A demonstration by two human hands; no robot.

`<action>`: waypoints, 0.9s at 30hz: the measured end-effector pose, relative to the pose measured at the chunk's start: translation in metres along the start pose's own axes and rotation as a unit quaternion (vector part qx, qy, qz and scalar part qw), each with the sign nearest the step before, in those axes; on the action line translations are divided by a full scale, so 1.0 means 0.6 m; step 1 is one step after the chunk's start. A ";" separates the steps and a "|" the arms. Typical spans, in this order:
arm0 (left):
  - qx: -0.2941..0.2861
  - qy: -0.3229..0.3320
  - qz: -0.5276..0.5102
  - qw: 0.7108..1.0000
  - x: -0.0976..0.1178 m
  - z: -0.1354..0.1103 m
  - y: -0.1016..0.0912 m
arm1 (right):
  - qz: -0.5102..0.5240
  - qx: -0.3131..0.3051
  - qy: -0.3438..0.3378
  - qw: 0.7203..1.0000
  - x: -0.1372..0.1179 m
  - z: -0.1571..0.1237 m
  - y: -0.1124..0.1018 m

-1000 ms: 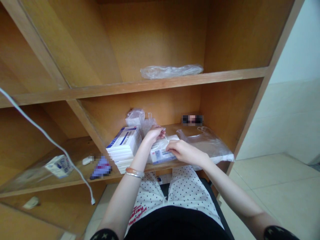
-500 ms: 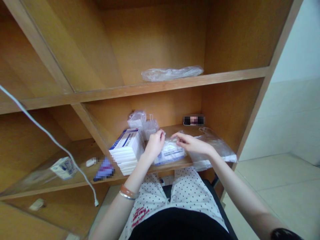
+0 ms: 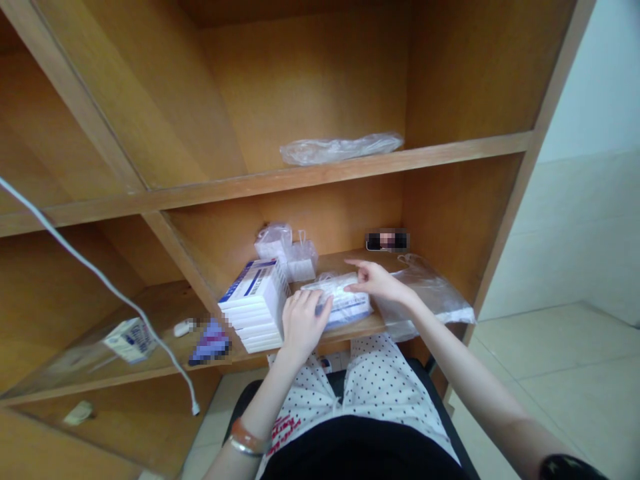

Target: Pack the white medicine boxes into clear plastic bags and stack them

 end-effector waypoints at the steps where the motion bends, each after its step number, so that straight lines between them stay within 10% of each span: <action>1: 0.023 -0.029 -0.004 0.999 -0.005 -0.006 0.000 | 0.025 0.001 0.005 1.000 0.009 0.006 0.000; 10: 0.194 -0.230 -0.141 0.943 -0.003 -0.055 0.021 | 0.228 -0.167 0.030 0.959 0.072 0.026 0.017; 27: 0.025 -0.303 -0.098 0.948 0.019 -0.083 0.042 | 0.095 -0.241 -0.070 0.963 0.029 -0.005 0.014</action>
Point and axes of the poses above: each hand's wrist, its own z-axis towards the middle knuckle, its own y-axis out of the palm, x = y × z, the point moved 5 cm from there along z, towards the middle knuckle, and after that the axes turned 15 degrees about y, right-handed, at the moved point
